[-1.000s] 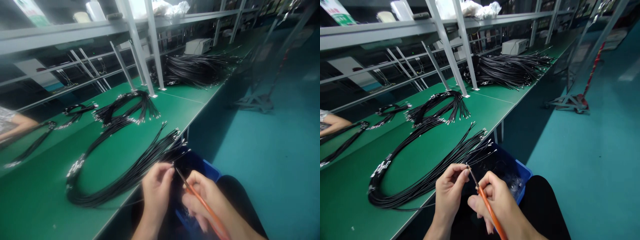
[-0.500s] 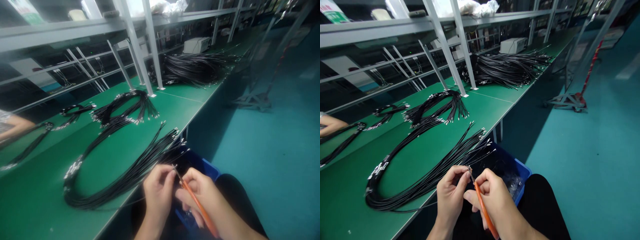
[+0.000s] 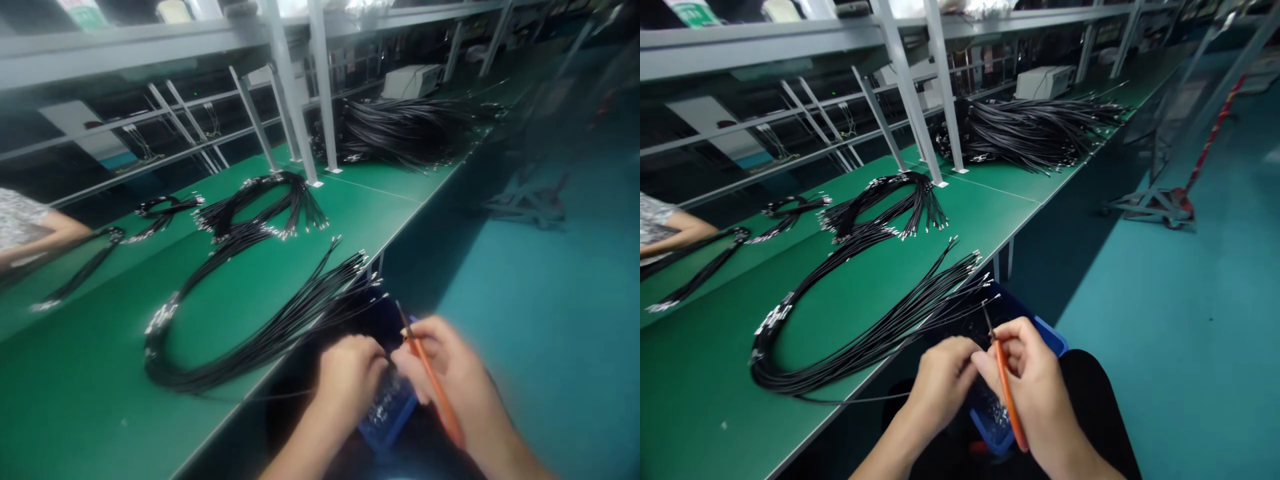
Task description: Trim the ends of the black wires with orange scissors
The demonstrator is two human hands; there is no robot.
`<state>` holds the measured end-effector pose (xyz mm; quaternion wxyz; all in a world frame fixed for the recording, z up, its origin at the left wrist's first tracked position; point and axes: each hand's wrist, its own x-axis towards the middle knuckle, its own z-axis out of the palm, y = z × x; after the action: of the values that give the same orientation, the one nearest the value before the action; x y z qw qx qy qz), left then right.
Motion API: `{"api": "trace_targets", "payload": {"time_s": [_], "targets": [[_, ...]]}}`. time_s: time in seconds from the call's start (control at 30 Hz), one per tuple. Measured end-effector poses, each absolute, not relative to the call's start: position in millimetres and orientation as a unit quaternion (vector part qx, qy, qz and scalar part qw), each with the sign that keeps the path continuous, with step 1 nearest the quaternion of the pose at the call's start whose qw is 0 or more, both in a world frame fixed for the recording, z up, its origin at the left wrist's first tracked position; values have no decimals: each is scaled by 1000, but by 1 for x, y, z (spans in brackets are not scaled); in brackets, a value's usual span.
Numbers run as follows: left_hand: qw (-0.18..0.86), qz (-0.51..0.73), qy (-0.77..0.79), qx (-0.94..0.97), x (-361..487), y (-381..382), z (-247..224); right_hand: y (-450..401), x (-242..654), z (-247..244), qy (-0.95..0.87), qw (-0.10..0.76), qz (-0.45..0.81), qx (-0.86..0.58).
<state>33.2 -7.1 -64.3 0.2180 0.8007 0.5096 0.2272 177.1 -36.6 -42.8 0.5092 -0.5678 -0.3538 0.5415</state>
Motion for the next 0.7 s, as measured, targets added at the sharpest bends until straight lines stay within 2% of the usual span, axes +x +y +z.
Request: {"api": "trace_targets", "payload": {"time_s": [0.07,0.17,0.23,0.57,0.63,0.7], "targets": [[132,166,513,831,29,-8,-70,-32,184,-40,-338,530,532,-567],[-38,159,585,795,10,-3,-76,-26,190,-35,-319,536,535,-570],[-94,143,604,779,-4,2,-79,-25,191,-34,-321,533,545,-562],[-105,152,583,791,-42,20,-65,-21,201,-40,-327,585,563,-484],[-83,165,600,778,-44,23,-50,-21,202,-39,-323,599,555,-478],[-14,162,608,777,-39,25,-32,-20,200,-38,-323,609,545,-477]]}}
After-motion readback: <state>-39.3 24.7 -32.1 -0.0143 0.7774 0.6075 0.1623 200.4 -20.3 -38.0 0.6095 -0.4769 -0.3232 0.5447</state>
